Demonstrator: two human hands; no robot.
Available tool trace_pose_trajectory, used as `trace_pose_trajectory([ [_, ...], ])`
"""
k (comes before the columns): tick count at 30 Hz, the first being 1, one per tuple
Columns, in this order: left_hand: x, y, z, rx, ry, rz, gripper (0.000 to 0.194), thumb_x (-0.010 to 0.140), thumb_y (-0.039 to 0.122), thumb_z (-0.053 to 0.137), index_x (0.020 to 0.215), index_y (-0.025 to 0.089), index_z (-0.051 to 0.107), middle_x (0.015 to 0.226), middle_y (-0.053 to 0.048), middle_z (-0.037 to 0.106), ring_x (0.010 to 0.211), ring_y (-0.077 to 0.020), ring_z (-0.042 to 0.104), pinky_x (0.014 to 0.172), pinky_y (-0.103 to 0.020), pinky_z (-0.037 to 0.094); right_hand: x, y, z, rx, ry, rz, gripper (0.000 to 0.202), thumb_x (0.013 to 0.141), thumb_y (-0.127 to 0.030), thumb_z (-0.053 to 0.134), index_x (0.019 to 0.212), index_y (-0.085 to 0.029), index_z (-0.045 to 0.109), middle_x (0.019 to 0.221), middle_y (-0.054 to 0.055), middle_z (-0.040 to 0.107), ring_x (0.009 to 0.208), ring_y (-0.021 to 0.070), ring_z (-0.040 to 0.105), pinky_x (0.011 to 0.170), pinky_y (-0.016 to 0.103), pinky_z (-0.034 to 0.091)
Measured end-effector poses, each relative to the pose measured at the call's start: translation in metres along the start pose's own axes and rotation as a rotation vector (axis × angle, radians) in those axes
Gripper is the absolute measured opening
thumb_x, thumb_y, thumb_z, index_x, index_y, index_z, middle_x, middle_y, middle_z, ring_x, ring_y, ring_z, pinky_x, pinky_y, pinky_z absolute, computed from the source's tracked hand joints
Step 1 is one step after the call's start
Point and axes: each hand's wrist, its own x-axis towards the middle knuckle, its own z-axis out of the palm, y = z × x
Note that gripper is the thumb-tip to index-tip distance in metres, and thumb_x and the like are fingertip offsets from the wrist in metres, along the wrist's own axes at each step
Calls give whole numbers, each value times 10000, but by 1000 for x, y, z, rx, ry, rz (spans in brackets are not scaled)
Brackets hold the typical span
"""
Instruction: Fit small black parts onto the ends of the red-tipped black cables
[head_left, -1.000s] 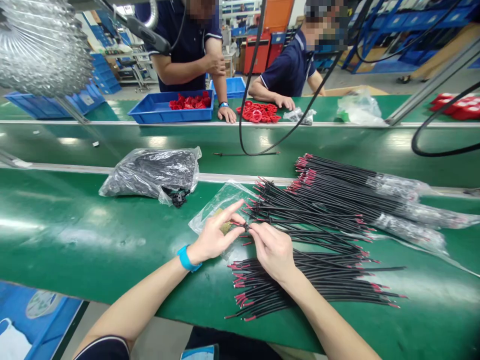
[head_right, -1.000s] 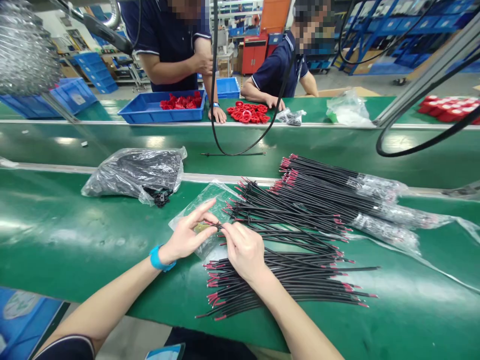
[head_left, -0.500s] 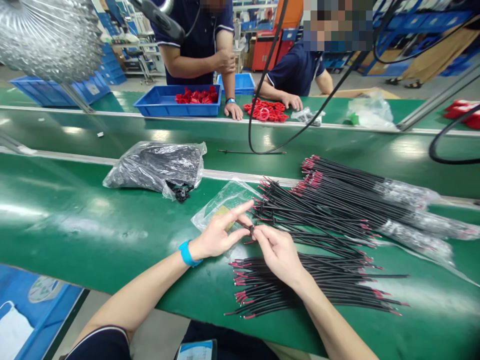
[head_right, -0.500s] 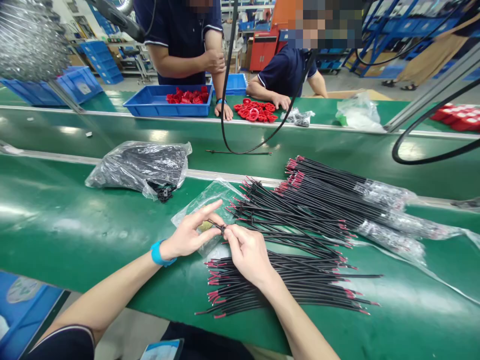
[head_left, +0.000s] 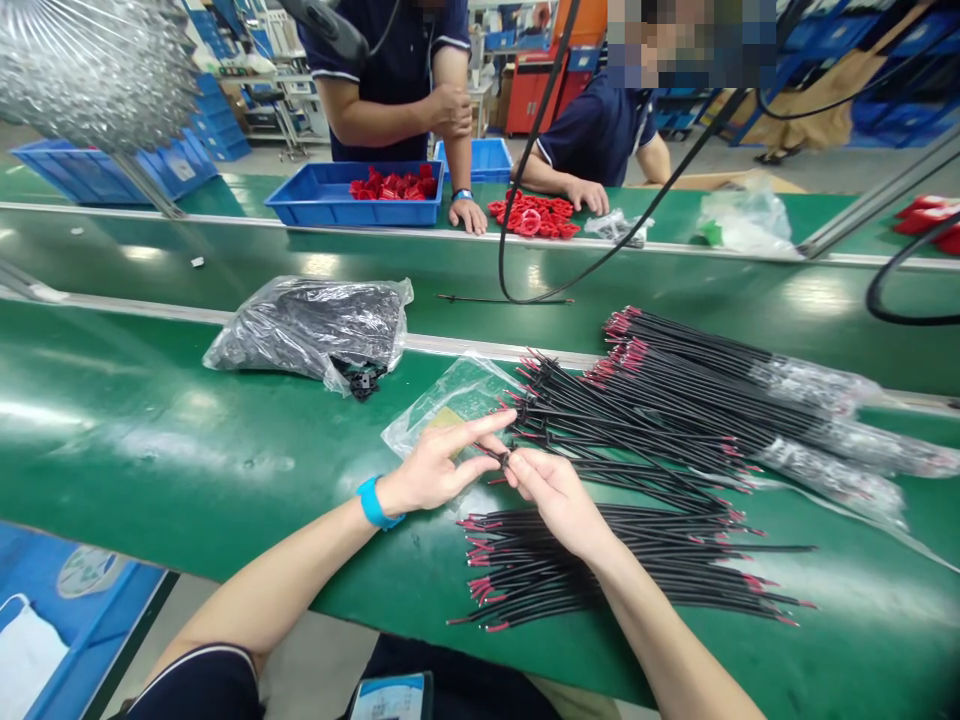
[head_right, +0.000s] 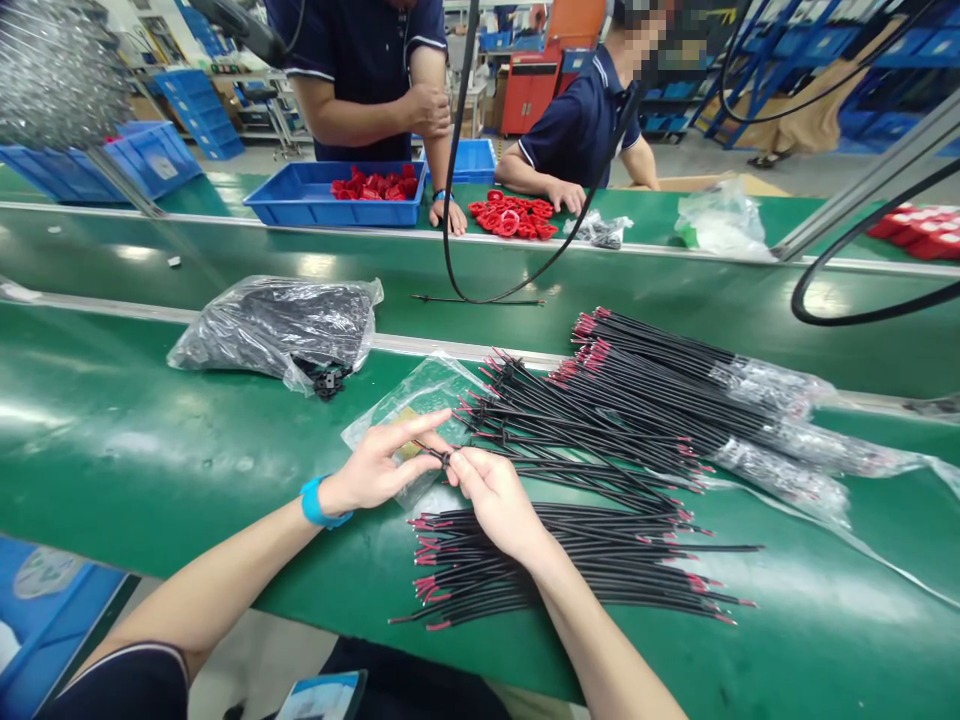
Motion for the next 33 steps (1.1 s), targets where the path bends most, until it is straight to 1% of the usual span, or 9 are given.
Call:
trace_pose_trajectory([
  [3, 0, 0, 1, 5, 25, -15, 561, 923, 185, 605, 1460, 238, 452, 1016, -42, 748, 945, -148, 688, 985, -333, 515, 1, 1, 2, 1, 6, 15, 488, 966, -540, 434, 702, -154, 573, 514, -49, 343, 483, 76, 306, 461, 211, 272],
  [5, 0, -2, 1, -5, 55, -43, 573, 916, 193, 617, 1461, 235, 448, 994, -40, 742, 930, -144, 685, 974, -324, 517, 0, 3, 4, -92, 75, -17, 451, 982, -492, 434, 752, -152, 622, 545, -26, 446, 505, 86, 406, 487, 214, 339],
  [8, -1, -5, 1, -29, 95, -117, 575, 903, 224, 642, 1449, 223, 462, 976, -47, 722, 916, -147, 675, 969, -331, 515, -2, 8, 7, -301, 258, -159, 304, 977, -393, 499, 867, -169, 673, 769, 28, 657, 686, 119, 596, 641, 230, 467],
  [11, -1, -7, 1, -67, 109, -180, 552, 901, 248, 645, 1427, 208, 484, 983, -56, 700, 920, -149, 661, 961, -336, 517, -3, 13, 8, -489, 371, -329, 167, 954, -304, 565, 974, -192, 688, 882, 42, 700, 709, 120, 619, 675, 241, 482],
  [14, -2, -9, 2, -84, 97, -187, 534, 900, 255, 645, 1412, 212, 499, 984, -52, 690, 922, -145, 654, 953, -333, 519, -3, 17, 7, -656, 384, -467, 156, 962, -228, 543, 1013, -184, 683, 797, 40, 675, 664, 117, 594, 644, 249, 460],
  [17, -2, -9, 3, -100, 82, -180, 549, 895, 259, 655, 1419, 225, 492, 988, -49, 689, 913, -142, 658, 945, -332, 525, -3, 19, 5, -760, 373, -535, 170, 964, -191, 524, 1029, -159, 677, 748, 42, 651, 646, 117, 585, 616, 249, 443],
  [27, 0, -5, 2, -89, 56, -142, 557, 898, 277, 651, 1427, 216, 486, 990, -58, 714, 920, -149, 668, 925, -317, 524, -2, 15, 3, -730, 332, -524, 139, 962, -182, 526, 942, -176, 663, 852, 39, 712, 693, 118, 654, 654, 239, 481],
  [30, 5, -6, -14, -2, 30, -75, 500, 916, 324, 623, 1392, 210, 522, 1021, -59, 718, 896, -143, 666, 879, -299, 528, -2, 14, 0, -841, 406, -641, 140, 924, -142, 573, 1029, -168, 663, 806, 42, 697, 671, 127, 631, 643, 254, 462],
  [33, 8, -12, -51, 403, 119, -119, 301, 970, 388, 512, 1050, 178, 711, 893, -62, 713, 814, -150, 656, 783, -286, 511, -4, 11, -5, -1040, 500, -806, 271, 884, -120, 622, 1147, -176, 654, 765, 42, 693, 645, 138, 606, 624, 277, 424],
])
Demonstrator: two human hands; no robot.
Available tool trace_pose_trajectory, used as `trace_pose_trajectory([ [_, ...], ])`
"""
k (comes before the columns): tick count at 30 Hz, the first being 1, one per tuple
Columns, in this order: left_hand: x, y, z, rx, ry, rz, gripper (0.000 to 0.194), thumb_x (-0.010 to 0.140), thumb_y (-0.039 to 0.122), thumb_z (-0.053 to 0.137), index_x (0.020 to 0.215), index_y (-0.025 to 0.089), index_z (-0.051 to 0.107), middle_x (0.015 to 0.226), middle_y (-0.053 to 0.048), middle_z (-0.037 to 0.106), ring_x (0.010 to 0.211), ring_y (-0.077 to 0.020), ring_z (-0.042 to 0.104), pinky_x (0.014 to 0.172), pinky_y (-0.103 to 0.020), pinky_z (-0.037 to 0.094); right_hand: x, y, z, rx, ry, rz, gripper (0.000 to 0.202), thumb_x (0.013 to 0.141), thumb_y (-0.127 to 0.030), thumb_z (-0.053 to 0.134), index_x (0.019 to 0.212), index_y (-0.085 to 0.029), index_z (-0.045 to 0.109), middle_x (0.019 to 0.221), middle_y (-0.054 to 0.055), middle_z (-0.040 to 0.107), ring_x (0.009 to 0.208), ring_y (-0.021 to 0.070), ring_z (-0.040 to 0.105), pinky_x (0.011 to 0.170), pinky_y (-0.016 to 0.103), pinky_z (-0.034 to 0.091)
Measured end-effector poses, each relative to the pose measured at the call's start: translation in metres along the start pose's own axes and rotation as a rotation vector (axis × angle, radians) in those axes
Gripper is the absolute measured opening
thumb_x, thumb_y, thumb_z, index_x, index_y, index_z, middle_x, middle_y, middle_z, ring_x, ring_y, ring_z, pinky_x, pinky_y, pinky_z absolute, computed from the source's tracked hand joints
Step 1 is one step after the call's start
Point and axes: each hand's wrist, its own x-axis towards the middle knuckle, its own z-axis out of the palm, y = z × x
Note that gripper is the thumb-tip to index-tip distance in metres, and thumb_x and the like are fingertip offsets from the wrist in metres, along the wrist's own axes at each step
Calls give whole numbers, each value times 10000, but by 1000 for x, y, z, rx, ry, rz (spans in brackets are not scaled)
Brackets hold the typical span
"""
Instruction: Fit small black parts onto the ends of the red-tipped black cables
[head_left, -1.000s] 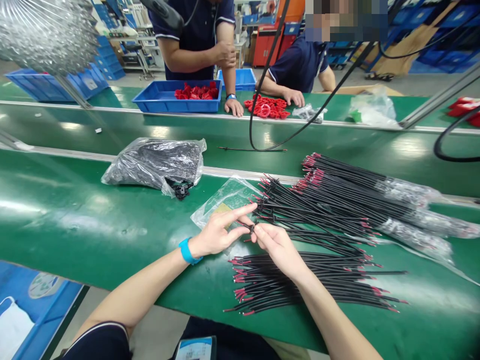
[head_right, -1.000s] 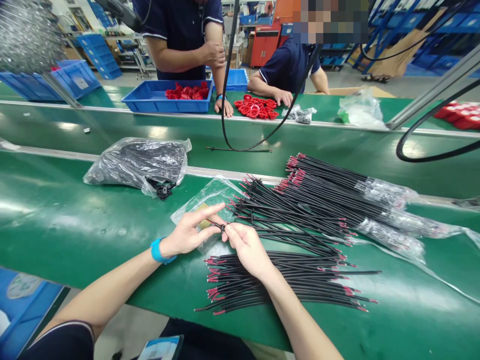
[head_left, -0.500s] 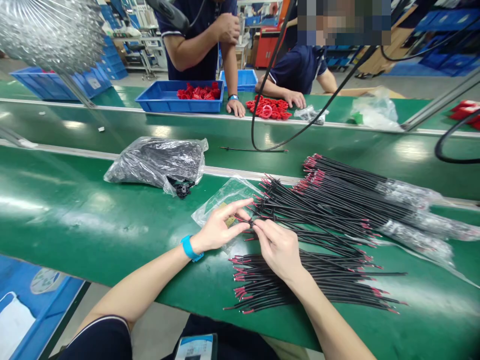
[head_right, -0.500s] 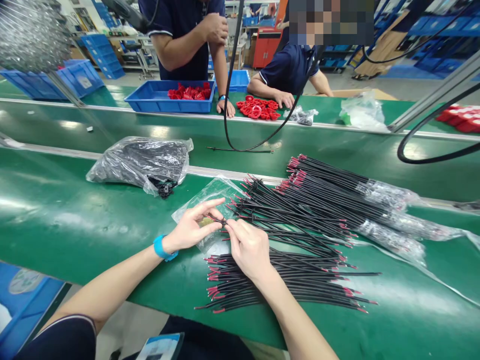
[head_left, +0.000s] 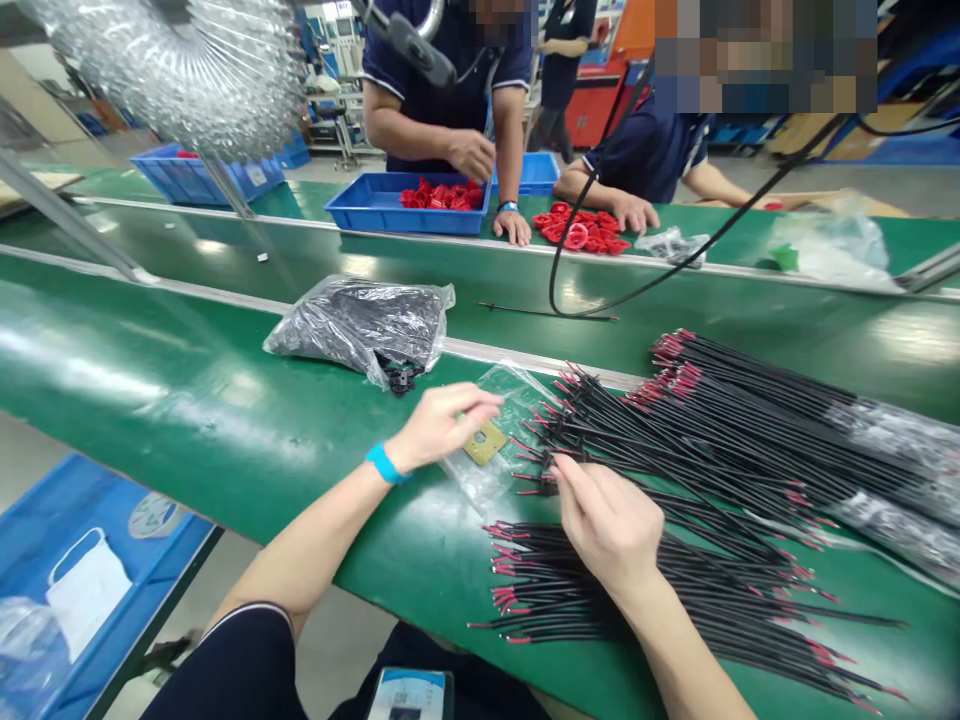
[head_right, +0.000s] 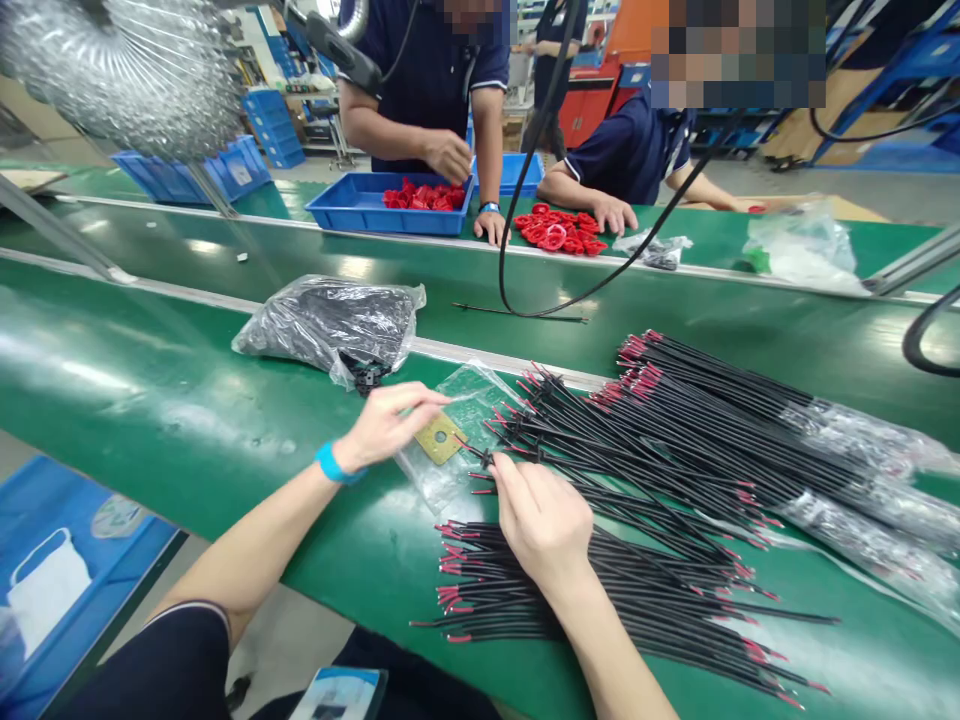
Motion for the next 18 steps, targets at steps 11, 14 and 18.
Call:
trace_pose_trajectory([
  [11, -3, -76, -57, 1038, -273, -551, 368, 950, 295, 383, 954, 87, 687, 1049, -179, 624, 899, -291, 659, 703, -352, 464, -3, 15, -5, -149, -68, -93, 281, 939, -161, 558, 1194, -229, 656, 866, 45, 721, 712, 118, 615, 650, 265, 422],
  [14, -4, -75, -57, 1040, -272, -525, 383, 951, 288, 347, 937, 108, 685, 1042, -165, 622, 871, -280, 661, 689, -347, 462, 6, 27, -13, -242, -70, -118, 261, 946, -170, 558, 1179, -217, 664, 864, 43, 724, 705, 118, 593, 651, 272, 406],
  [18, -4, -70, -57, 1056, -222, -465, 379, 949, 264, 325, 914, 100, 664, 990, -175, 631, 893, -298, 653, 689, -352, 453, 31, 52, -26, -325, -103, -64, 242, 974, -229, 530, 1165, -216, 677, 866, 57, 715, 727, 129, 575, 660, 279, 396],
])
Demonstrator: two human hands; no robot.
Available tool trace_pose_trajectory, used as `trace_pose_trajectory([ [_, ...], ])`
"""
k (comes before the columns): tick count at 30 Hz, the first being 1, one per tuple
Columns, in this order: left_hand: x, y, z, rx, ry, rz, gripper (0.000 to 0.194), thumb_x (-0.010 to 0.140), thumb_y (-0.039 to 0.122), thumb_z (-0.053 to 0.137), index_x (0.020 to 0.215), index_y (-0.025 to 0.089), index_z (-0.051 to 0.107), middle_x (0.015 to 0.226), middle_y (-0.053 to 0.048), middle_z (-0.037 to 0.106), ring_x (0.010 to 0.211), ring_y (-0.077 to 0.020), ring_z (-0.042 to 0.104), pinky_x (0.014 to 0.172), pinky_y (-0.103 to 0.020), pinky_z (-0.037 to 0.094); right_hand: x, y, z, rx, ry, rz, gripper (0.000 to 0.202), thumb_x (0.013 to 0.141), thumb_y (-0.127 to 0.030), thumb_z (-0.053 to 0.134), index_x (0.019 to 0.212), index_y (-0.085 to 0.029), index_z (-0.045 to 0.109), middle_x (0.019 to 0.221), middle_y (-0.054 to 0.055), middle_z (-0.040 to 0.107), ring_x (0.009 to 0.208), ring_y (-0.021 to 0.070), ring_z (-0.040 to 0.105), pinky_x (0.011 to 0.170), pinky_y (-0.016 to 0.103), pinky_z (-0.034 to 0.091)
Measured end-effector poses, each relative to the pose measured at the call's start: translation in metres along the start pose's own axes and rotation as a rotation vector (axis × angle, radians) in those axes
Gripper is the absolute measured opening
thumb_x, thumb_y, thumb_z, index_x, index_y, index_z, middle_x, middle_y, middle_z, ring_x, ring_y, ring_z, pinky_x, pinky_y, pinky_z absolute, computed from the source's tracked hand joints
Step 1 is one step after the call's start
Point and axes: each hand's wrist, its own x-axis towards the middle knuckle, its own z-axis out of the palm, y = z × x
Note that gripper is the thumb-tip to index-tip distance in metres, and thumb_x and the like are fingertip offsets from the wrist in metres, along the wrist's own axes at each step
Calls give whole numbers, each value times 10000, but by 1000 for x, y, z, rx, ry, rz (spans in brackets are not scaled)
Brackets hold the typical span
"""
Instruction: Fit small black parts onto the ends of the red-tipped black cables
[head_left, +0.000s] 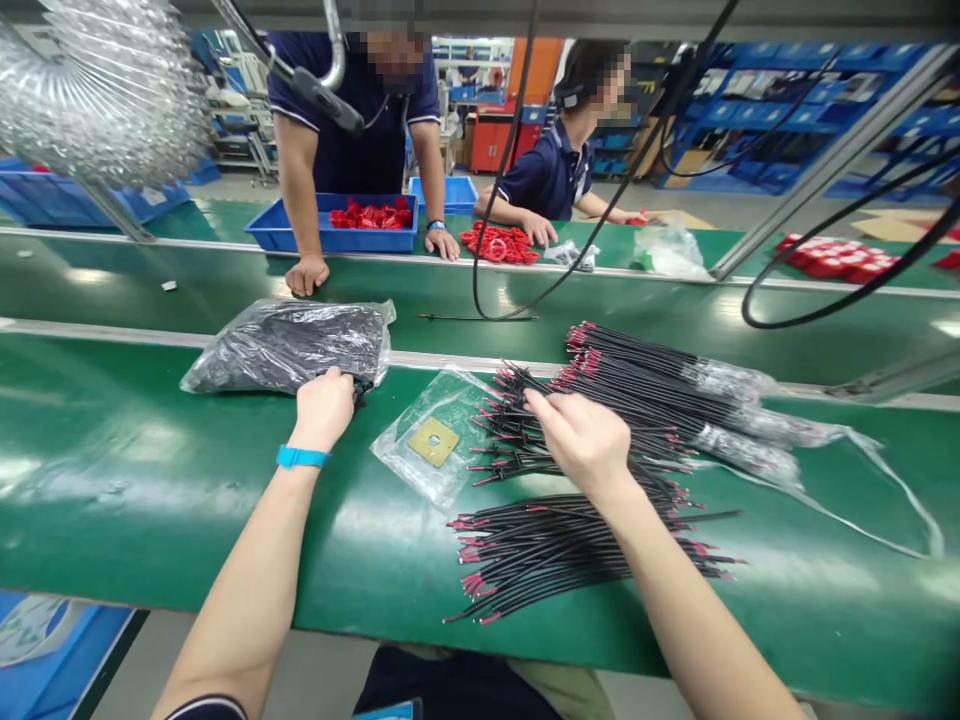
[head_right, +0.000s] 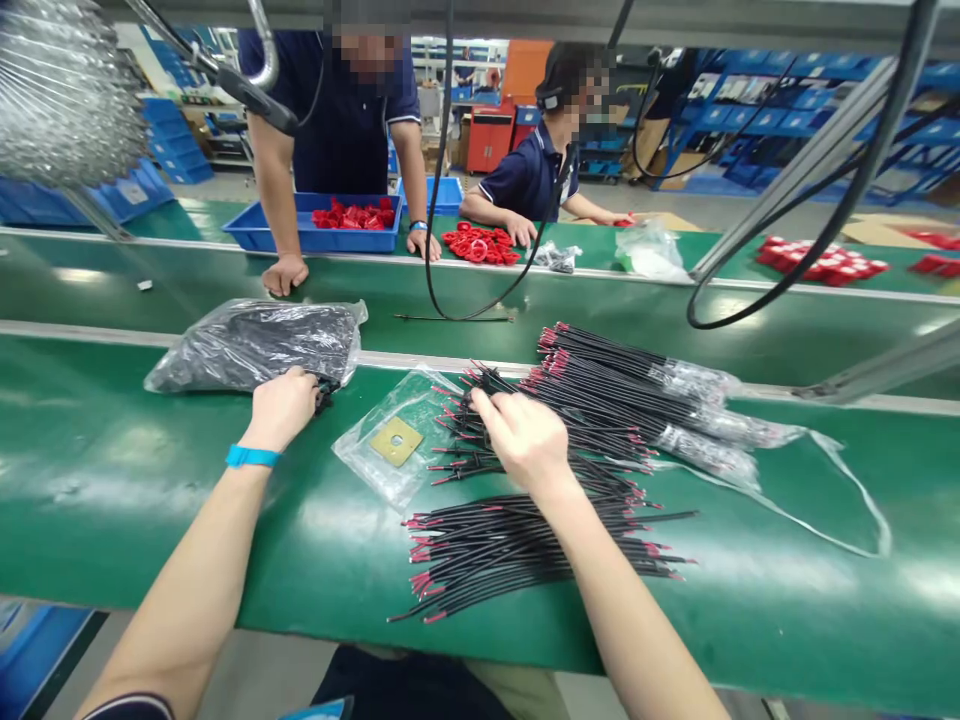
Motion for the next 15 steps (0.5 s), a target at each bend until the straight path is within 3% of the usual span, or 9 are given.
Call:
trace_pose_trajectory([
  [5, -1, 6, -4, -44, 49, 4, 319, 948, 264, 355, 940, 109, 634, 956, -169, 663, 936, -309, 643, 732, -358, 445, 19, 33, 26, 63, -166, 31, 274, 998, -220, 461, 1160, -211, 682, 961, 83, 696, 821, 151, 570, 707, 287, 403],
  [9, -2, 10, -7, -100, 63, 2, 290, 953, 280, 386, 1019, 133, 627, 1003, -148, 676, 959, -289, 640, 748, -340, 440, 6, 36, 48, 66, -288, 55, 183, 949, -204, 555, 1018, -154, 717, 1020, 115, 680, 911, 194, 583, 775, 319, 436],
  [13, -5, 14, -7, -129, 171, 21, 356, 954, 279, 420, 1258, 181, 578, 1043, -122, 662, 948, -270, 638, 735, -328, 437, -25, 6, 23, 222, -224, 250, 226, 956, -277, 560, 1114, -176, 686, 1111, 105, 651, 1003, 207, 592, 864, 349, 469],
  [15, -6, 16, -5, -139, 221, 40, 385, 950, 277, 437, 1305, 209, 570, 1041, -114, 649, 928, -264, 636, 710, -326, 437, -40, -17, 1, 384, -348, 238, 221, 964, -329, 549, 1080, -208, 694, 1062, 76, 651, 980, 181, 600, 870, 322, 476],
])
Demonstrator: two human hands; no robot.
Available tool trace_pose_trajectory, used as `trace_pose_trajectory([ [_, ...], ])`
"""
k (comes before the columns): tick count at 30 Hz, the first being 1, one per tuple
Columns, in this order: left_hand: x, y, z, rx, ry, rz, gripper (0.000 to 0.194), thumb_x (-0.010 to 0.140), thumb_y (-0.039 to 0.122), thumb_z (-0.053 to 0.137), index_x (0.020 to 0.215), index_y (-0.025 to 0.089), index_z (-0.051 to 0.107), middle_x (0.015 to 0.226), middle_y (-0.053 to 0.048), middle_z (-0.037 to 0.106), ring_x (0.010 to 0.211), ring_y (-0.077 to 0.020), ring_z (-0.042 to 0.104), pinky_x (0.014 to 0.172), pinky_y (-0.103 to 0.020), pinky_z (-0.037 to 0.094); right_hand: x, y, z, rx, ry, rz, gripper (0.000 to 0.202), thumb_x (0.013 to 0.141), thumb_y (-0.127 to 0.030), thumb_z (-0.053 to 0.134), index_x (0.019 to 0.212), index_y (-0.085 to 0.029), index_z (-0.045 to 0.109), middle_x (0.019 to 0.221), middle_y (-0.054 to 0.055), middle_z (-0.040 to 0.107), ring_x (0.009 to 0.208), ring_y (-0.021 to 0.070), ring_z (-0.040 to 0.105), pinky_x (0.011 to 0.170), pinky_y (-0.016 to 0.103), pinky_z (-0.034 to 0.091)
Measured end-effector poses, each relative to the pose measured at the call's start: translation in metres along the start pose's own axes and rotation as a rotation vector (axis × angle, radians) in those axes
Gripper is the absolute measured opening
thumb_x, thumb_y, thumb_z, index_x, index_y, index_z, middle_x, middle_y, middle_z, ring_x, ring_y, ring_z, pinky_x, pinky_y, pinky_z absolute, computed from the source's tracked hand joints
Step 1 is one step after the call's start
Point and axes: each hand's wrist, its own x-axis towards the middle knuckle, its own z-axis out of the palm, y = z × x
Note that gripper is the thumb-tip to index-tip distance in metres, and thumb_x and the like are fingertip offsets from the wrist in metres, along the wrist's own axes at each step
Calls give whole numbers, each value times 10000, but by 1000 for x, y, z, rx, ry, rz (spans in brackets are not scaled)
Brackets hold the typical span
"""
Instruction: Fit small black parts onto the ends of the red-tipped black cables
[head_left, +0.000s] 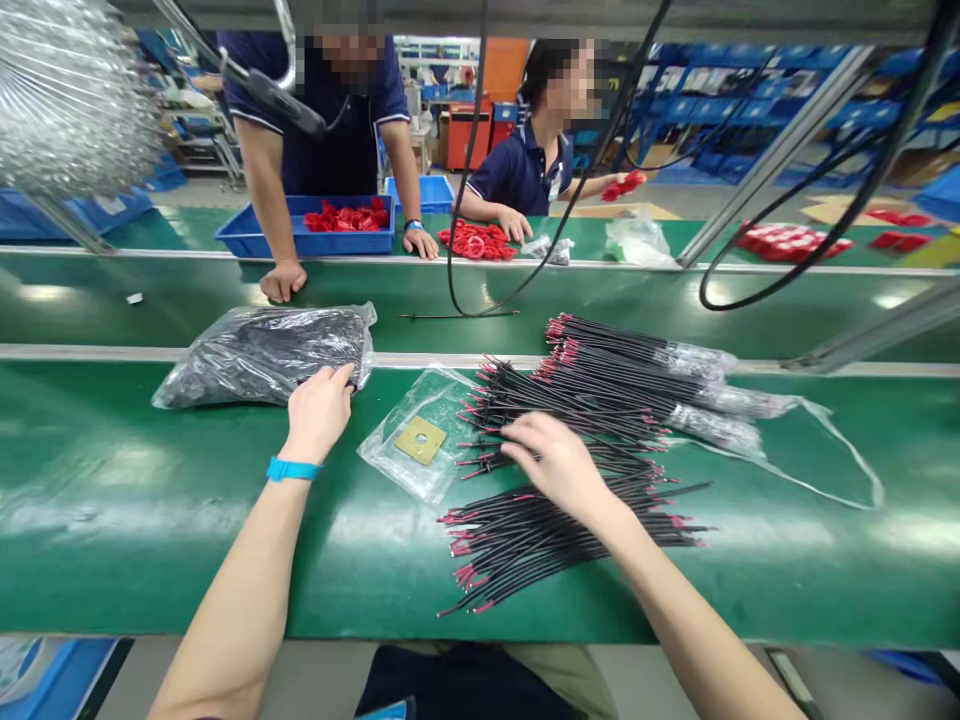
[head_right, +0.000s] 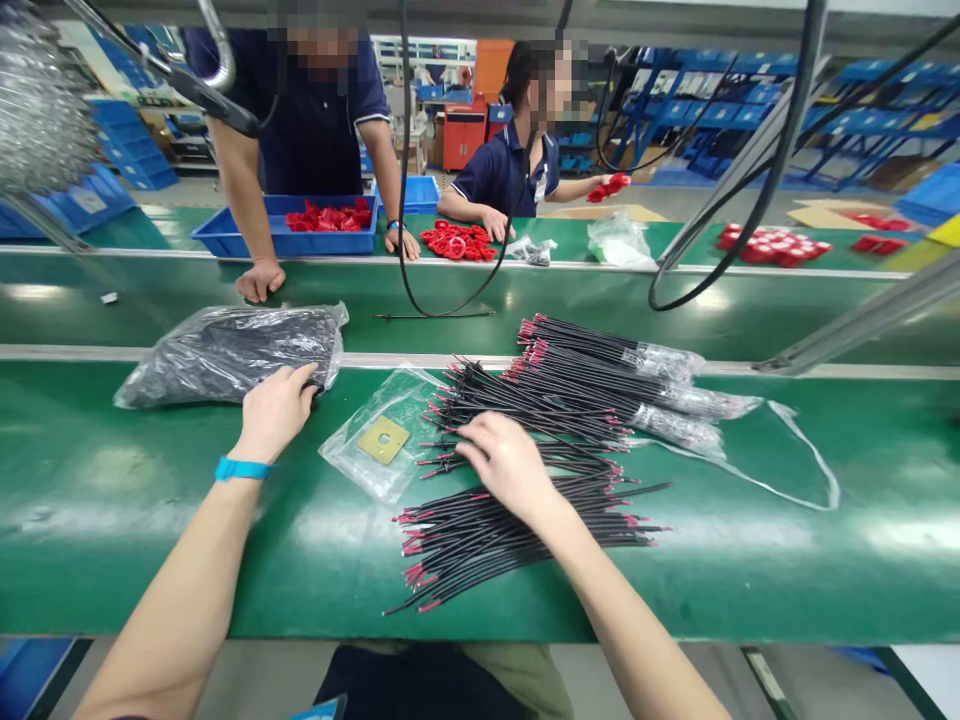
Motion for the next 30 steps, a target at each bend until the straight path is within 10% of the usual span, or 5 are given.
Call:
trace_pose_trajectory([
  [5, 0, 2, 9, -74, 74, 74, 307, 946, 247, 435, 1119, 180, 681, 1012, -111, 636, 963, -263, 614, 757, -336, 468, -36, -33, 0, 126, -386, -26, 188, 947, -360, 578, 979, -209, 685, 965, 48, 625, 910, 168, 579, 836, 315, 462],
  [15, 3, 6, 19, -230, 97, 120, 242, 920, 205, 472, 1065, 171, 663, 1020, -106, 654, 960, -253, 630, 832, -340, 487, -28, -25, 3, 284, -406, -2, 190, 973, -209, 511, 810, -177, 604, 855, 27, 613, 835, 143, 552, 774, 272, 430],
  [24, 4, 10, 22, -584, 106, 72, 183, 876, 233, 566, 1007, 159, 671, 941, -77, 682, 781, -188, 651, 780, -317, 526, 1, -39, -5, 376, -139, 95, 162, 1009, -245, 438, 1046, -201, 589, 897, 19, 650, 761, 116, 597, 705, 243, 452],
  [30, 6, 17, 21, -921, -3, -88, 206, 804, 289, 662, 956, 155, 698, 856, -63, 725, 752, -182, 679, 755, -308, 550, 33, -41, 37, 73, 128, -53, 224, 976, -218, 502, 1080, -203, 700, 892, 35, 661, 828, 140, 606, 714, 252, 445],
])
